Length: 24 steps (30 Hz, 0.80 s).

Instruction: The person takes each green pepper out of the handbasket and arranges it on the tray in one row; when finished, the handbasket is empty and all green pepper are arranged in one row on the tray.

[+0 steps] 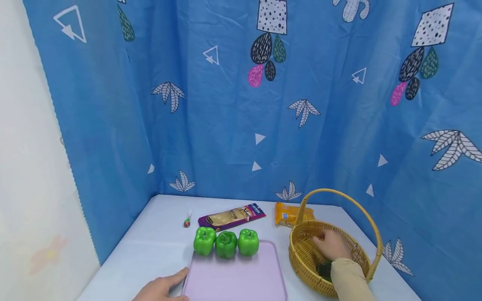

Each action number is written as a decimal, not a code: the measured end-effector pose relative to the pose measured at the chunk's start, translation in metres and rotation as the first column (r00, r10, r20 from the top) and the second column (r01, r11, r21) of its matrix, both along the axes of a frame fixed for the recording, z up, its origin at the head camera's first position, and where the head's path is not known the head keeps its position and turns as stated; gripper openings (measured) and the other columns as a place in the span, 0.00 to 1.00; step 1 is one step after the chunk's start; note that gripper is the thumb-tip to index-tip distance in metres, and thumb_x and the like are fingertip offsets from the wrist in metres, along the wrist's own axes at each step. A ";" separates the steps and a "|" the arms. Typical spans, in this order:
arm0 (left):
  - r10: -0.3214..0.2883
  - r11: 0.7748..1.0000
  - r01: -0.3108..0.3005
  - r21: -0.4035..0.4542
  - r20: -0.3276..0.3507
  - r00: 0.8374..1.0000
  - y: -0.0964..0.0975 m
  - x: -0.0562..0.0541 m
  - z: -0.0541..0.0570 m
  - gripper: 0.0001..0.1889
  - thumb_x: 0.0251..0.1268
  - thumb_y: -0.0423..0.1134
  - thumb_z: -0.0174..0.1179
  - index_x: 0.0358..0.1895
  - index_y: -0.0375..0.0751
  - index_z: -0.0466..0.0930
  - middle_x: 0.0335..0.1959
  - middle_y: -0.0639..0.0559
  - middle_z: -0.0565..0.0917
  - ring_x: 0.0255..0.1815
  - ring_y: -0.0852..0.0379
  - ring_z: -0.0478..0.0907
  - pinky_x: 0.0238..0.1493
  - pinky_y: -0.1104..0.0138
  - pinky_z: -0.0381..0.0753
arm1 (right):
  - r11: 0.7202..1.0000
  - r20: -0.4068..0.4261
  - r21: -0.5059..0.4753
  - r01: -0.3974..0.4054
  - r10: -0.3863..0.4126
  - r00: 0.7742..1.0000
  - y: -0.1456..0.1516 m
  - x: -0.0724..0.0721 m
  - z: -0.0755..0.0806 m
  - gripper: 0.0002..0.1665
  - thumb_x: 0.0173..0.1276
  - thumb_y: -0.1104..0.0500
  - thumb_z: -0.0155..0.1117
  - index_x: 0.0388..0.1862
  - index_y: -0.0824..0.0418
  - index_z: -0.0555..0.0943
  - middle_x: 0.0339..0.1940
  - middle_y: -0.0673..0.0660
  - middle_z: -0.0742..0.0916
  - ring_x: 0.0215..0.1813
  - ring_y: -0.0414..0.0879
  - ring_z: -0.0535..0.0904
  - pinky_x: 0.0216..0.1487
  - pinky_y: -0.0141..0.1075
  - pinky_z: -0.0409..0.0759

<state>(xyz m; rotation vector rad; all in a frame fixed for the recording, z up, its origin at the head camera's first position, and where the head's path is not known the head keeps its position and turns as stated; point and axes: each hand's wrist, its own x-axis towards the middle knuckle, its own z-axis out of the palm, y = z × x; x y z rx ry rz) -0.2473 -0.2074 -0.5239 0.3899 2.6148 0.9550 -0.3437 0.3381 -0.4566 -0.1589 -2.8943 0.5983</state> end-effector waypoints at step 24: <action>0.028 1.000 -0.028 0.010 -0.002 1.000 0.002 0.006 0.005 0.46 0.63 0.63 0.68 0.75 0.35 0.68 0.70 0.33 0.76 0.69 0.22 0.69 0.68 0.28 0.71 | 0.994 0.235 0.010 0.108 -0.107 0.966 0.004 0.010 -0.005 0.25 0.72 0.44 0.63 0.18 0.58 0.77 0.15 0.51 0.74 0.20 0.45 0.70 0.20 0.40 0.75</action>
